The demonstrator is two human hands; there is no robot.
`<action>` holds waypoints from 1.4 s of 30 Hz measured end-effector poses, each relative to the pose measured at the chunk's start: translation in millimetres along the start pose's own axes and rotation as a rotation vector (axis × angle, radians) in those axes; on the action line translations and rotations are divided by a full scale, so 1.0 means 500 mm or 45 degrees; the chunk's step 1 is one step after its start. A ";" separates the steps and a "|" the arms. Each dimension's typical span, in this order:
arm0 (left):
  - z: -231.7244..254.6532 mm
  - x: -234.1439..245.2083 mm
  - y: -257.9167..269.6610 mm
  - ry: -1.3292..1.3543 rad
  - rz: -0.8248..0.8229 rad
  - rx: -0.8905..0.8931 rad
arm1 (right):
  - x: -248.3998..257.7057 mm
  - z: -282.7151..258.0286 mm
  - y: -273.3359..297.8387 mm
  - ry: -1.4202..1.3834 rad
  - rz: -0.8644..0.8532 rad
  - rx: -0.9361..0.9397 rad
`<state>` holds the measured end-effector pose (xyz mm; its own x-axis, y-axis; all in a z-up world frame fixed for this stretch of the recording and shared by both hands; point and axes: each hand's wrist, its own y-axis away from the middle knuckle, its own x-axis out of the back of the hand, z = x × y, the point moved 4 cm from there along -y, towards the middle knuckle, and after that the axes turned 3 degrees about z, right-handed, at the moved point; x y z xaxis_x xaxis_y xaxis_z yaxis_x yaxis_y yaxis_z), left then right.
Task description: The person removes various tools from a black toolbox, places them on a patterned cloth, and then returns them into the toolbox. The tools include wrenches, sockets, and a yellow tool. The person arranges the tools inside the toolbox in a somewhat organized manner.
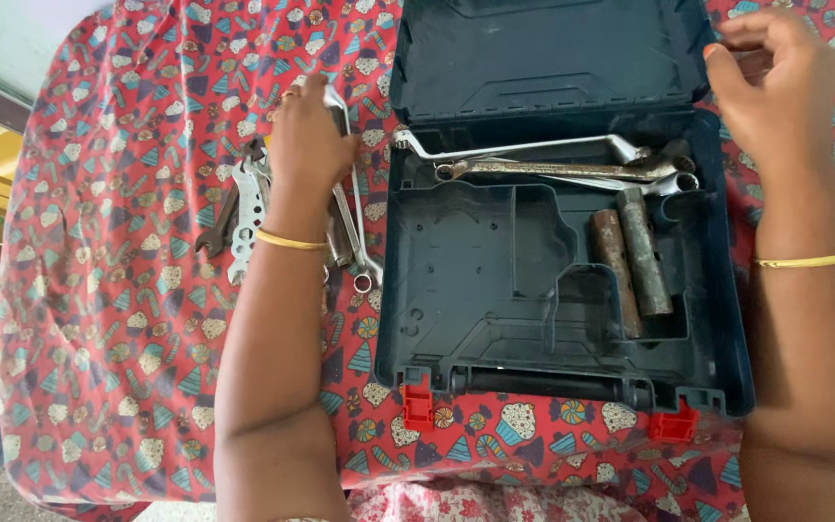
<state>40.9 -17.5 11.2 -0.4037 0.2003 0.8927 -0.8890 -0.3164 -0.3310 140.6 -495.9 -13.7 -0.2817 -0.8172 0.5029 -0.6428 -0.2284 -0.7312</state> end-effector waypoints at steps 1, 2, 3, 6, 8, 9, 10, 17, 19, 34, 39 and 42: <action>-0.009 0.004 0.000 0.022 -0.002 0.020 | 0.000 0.002 0.001 0.005 -0.002 0.008; -0.018 0.011 -0.001 0.043 -0.003 0.039 | 0.000 0.003 0.001 0.025 -0.002 0.011; -0.022 0.016 0.000 0.064 -0.003 0.057 | 0.000 0.004 0.001 0.030 -0.004 -0.007; -0.026 0.015 0.007 -0.056 -0.110 0.175 | -0.003 0.005 0.001 0.007 -0.014 -0.103; -0.012 0.010 0.010 -0.188 -0.035 0.131 | -0.002 0.000 0.001 -0.009 -0.014 -0.068; -0.006 0.005 0.011 -0.253 0.002 0.107 | -0.001 -0.001 0.000 -0.016 -0.014 -0.067; -0.001 -0.001 0.011 -0.285 0.035 0.056 | -0.001 -0.001 0.001 -0.024 -0.014 -0.066; -0.011 -0.069 0.009 -0.518 0.131 -0.174 | -0.004 -0.006 0.000 0.014 -0.003 0.055; -0.026 -0.086 0.007 -0.480 0.142 -0.166 | -0.005 -0.006 0.000 0.022 -0.001 0.030; 0.031 0.130 -0.002 0.442 0.408 -0.061 | -0.008 0.010 0.006 0.006 0.013 -0.177; 0.102 0.305 0.080 0.927 0.252 0.017 | -0.011 0.017 -0.001 -0.007 0.035 -0.217; 0.156 0.379 0.158 0.796 0.453 -0.462 | -0.011 0.014 -0.003 -0.011 0.068 -0.237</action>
<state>-88.8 -77.0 178.0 -0.6269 0.6598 0.4144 -0.6556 -0.1593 -0.7381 148.0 -494.8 -18.7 -0.3132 -0.8304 0.4608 -0.7480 -0.0832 -0.6585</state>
